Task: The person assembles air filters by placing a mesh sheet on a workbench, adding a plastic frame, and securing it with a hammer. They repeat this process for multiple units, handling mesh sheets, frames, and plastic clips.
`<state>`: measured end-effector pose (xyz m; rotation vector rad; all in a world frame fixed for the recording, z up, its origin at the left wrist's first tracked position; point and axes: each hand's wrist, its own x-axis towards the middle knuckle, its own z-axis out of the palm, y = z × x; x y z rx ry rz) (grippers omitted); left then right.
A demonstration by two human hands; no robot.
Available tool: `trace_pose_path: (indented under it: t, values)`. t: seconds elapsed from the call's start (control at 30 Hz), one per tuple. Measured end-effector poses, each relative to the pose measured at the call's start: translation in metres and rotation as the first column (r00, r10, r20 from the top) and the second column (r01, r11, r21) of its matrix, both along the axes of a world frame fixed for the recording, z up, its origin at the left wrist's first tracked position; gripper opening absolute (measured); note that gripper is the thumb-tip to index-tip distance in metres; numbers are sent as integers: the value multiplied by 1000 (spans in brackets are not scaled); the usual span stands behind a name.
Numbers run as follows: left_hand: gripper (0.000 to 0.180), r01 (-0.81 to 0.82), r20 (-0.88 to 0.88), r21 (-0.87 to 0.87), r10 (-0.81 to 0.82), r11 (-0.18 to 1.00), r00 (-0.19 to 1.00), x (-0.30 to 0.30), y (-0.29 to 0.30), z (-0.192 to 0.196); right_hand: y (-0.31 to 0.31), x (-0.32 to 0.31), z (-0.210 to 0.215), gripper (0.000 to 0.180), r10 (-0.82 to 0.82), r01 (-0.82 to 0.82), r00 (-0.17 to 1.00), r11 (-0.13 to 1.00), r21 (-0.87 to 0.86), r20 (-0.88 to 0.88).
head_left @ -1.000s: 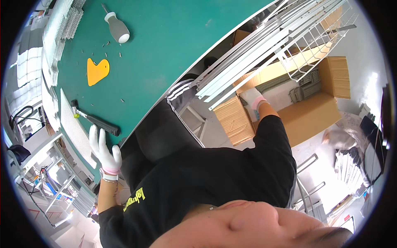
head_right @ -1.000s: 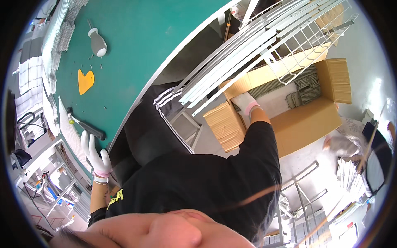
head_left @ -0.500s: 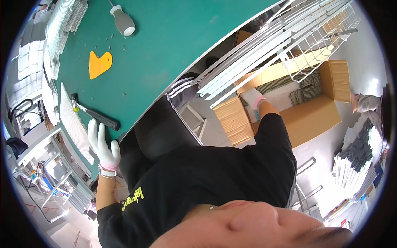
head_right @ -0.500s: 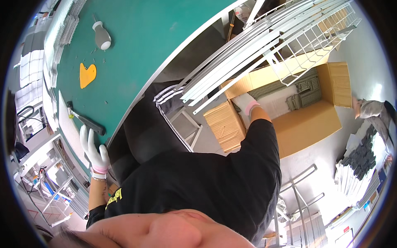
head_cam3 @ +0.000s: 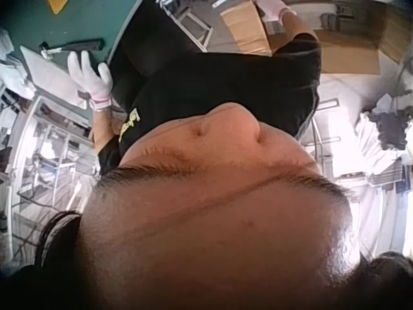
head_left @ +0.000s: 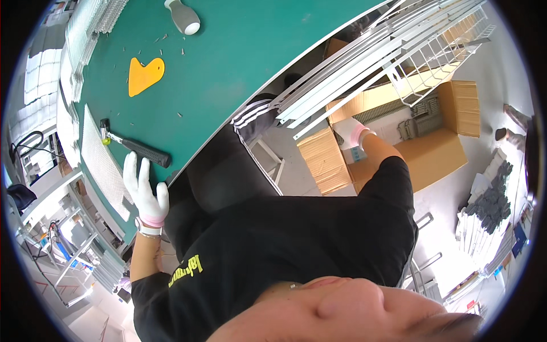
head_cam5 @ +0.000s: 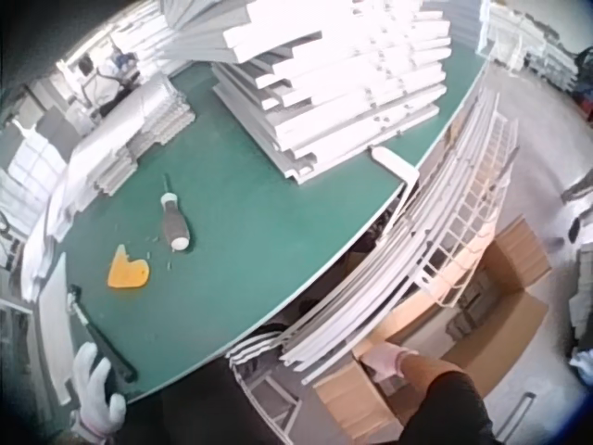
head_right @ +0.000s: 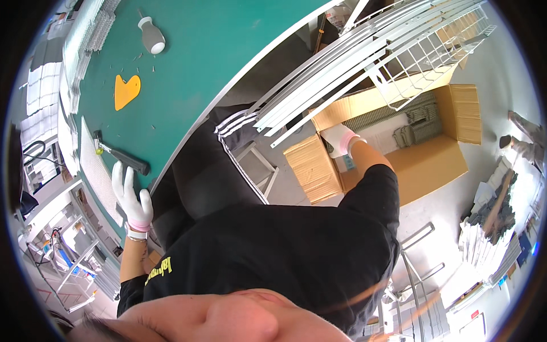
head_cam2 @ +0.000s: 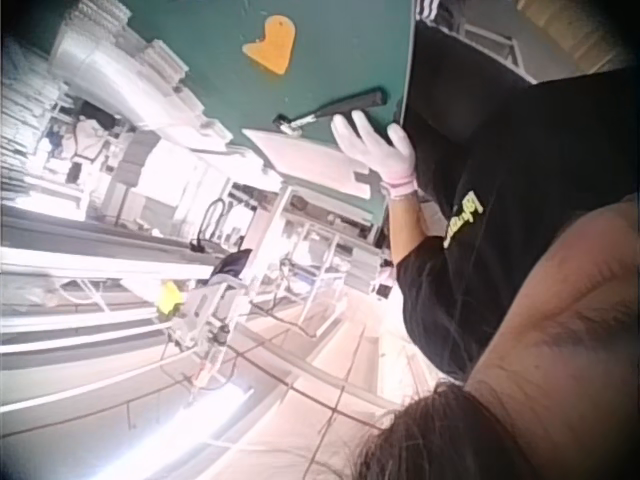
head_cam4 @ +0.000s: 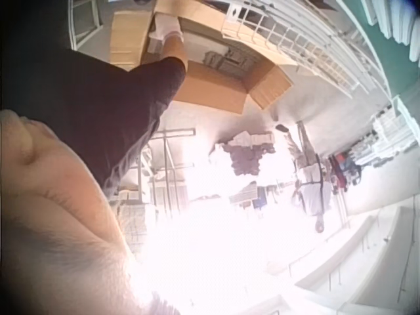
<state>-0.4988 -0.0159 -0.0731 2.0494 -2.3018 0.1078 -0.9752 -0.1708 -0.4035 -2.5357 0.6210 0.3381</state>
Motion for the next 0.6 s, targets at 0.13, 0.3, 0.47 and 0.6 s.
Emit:
trace_pose_path:
  t: [0.13, 0.3, 0.47, 0.6]
  values:
    - [62, 13, -4, 1, -13, 1000, 1000, -2, -5, -1, 9, -6, 25, 45, -142, 150, 988, 975, 167, -56]
    - [64, 34, -29, -11, -35, 999, 999, -4, -9, 4, 47, -31, 50, 82, -614, 590, 789, 764, 260, 15]
    - [63, 34, 8, -248, -34, 968, 999, -3, 5, -9, 90, -9, 128, 87, -817, 717, 446, 571, 401, 366]
    - [67, 152, -622, -118, -193, 981, 759, -67, 9, -1, 98, 64, 240, 93, -863, 362, 148, 501, 786, 482]
